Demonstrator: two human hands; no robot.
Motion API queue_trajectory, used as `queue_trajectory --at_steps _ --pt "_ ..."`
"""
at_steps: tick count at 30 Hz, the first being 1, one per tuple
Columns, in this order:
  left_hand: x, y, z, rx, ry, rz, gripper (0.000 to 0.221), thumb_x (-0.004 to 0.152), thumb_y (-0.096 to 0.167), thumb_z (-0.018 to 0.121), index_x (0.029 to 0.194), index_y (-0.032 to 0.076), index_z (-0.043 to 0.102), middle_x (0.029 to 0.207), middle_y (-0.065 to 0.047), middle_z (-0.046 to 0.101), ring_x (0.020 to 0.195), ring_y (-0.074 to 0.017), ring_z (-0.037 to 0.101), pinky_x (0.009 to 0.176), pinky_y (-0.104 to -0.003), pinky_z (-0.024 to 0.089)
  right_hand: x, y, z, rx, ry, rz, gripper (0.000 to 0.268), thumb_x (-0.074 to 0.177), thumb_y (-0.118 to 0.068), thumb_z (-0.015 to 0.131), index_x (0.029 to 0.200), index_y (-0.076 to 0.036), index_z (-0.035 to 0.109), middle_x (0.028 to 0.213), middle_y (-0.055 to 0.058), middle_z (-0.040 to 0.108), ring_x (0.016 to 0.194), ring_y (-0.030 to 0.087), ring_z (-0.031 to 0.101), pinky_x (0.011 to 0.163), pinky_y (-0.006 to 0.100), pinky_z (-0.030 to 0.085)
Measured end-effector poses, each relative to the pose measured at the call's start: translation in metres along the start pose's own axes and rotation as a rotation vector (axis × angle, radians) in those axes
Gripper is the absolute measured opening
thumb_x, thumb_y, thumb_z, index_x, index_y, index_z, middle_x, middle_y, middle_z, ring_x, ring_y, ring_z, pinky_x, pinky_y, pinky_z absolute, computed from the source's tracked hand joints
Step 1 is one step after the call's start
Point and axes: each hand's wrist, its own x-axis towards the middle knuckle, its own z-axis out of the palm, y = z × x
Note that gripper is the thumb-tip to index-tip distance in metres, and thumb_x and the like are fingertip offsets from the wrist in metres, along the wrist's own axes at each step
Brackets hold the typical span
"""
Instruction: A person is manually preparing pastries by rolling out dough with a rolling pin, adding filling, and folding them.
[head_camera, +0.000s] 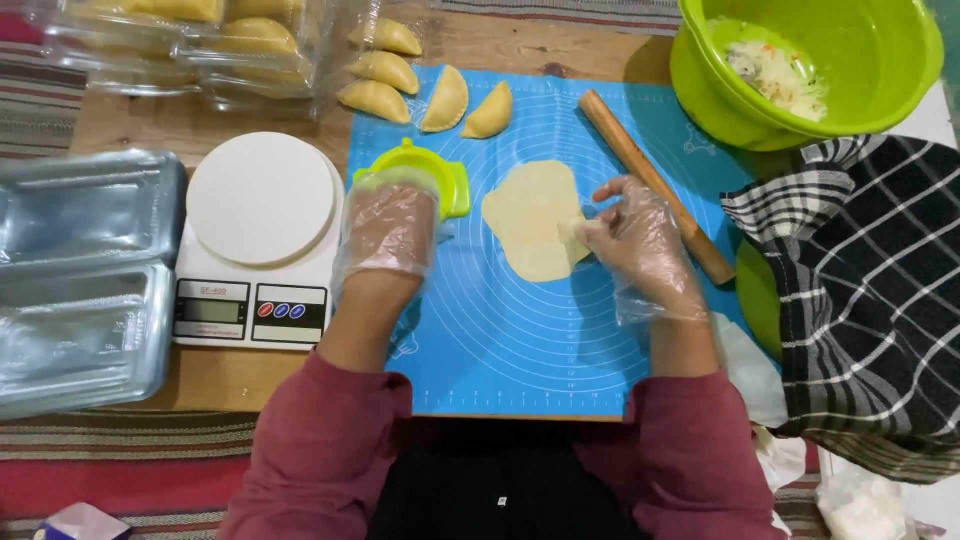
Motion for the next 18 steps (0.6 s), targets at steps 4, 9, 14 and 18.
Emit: queue_trajectory --at_steps 4,9,14,18 --pt "-0.004 0.007 -0.036 -0.026 -0.279 0.019 0.015 0.08 0.023 0.079 0.091 0.011 0.08 0.087 -0.01 0.077 0.093 -0.032 0.075 0.087 -0.048 0.057 -0.007 -0.009 0.0 0.26 -0.02 0.051 0.033 0.084 0.001 0.068 0.115 -0.004 0.059 0.076 0.011 0.06 0.058 0.022 0.069 0.053 0.032 0.063" --pt "-0.018 0.025 -0.075 -0.119 -0.535 0.044 0.027 0.083 0.035 0.081 0.099 0.013 0.08 0.098 -0.011 0.079 0.102 -0.032 0.074 0.093 -0.048 0.055 -0.004 -0.007 0.004 0.278 -0.009 0.102 0.035 0.082 0.002 0.067 0.115 -0.004 0.058 0.077 0.011 0.059 0.053 0.026 0.071 0.049 0.032 0.064" --pt "-0.026 0.033 -0.08 -0.519 -0.757 0.317 0.04 0.084 0.039 0.077 0.103 0.003 0.079 0.102 -0.019 0.079 0.102 -0.0403 0.075 0.093 -0.05 0.056 -0.009 -0.019 0.001 0.331 0.025 0.067 0.026 0.09 0.002 0.06 0.116 -0.003 0.056 0.079 0.013 0.058 0.056 0.027 0.072 0.049 0.03 0.066" --pt "-0.004 0.036 -0.088 -0.742 -0.595 0.337 0.034 0.093 0.034 0.07 0.105 0.002 0.079 0.1 -0.02 0.079 0.095 -0.0397 0.075 0.094 -0.05 0.056 -0.01 -0.02 -0.002 0.389 0.018 0.039 0.032 0.088 0.004 0.063 0.118 -0.001 0.052 0.08 0.012 0.053 0.063 0.028 0.074 0.052 0.032 0.067"
